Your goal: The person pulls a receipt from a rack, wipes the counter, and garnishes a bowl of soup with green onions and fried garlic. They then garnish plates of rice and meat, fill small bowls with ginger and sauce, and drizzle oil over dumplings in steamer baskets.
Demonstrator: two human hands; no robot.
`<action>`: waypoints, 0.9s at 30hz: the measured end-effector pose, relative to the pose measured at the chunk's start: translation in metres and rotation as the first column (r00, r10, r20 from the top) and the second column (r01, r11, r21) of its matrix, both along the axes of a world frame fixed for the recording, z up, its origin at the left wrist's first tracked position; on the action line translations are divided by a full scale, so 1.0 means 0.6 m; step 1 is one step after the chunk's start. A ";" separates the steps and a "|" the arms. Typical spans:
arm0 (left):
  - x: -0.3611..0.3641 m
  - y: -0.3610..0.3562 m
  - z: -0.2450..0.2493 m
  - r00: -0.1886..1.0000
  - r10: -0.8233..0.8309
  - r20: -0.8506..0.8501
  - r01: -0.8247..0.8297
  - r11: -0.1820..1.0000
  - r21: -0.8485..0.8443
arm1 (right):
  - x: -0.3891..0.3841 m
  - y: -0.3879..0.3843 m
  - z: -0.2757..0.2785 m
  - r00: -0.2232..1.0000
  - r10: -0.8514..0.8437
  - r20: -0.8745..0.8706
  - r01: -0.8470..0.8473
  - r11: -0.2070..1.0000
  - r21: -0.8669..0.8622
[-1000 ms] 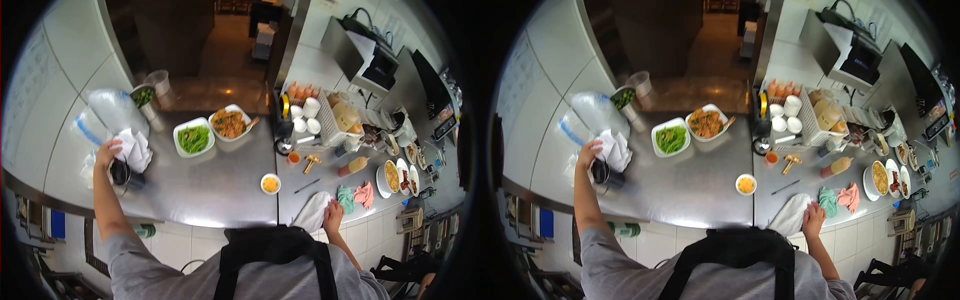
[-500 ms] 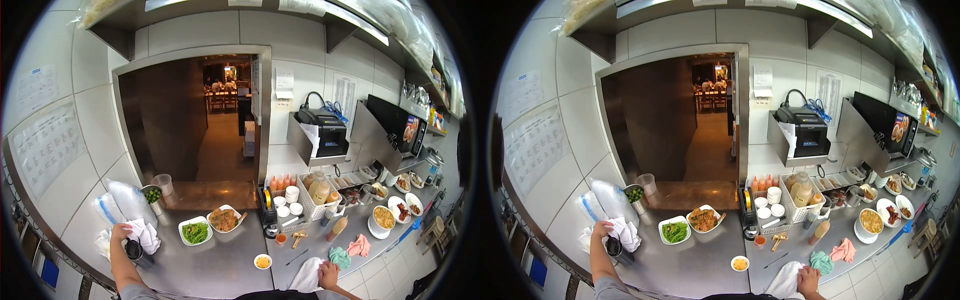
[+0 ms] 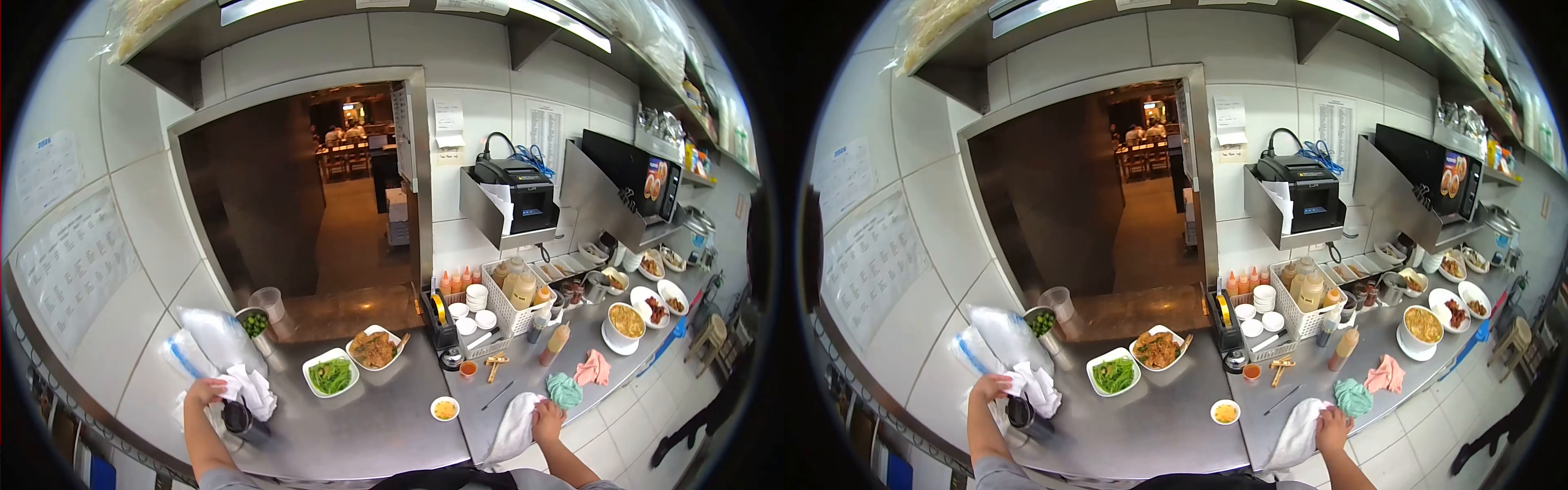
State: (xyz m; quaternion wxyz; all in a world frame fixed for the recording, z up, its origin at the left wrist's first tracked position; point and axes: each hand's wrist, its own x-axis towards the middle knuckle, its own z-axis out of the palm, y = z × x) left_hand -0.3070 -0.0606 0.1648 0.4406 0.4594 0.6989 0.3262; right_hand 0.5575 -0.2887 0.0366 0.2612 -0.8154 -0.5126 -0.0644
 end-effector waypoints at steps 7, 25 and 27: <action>0.028 0.015 0.002 0.942 -0.279 -0.187 0.296 0.953 0.065 | -0.074 0.020 -0.017 0.949 -0.301 -0.091 0.309 0.946 0.094; 0.036 0.050 -0.020 0.639 -0.565 -0.523 0.641 0.766 -0.045 | -0.089 0.038 -0.027 0.885 -0.456 0.096 0.466 0.876 -0.125; -0.033 0.099 -0.094 0.496 -0.684 -0.535 0.808 0.589 -0.005 | -0.130 0.040 0.012 0.873 -0.451 0.183 0.463 0.886 -0.026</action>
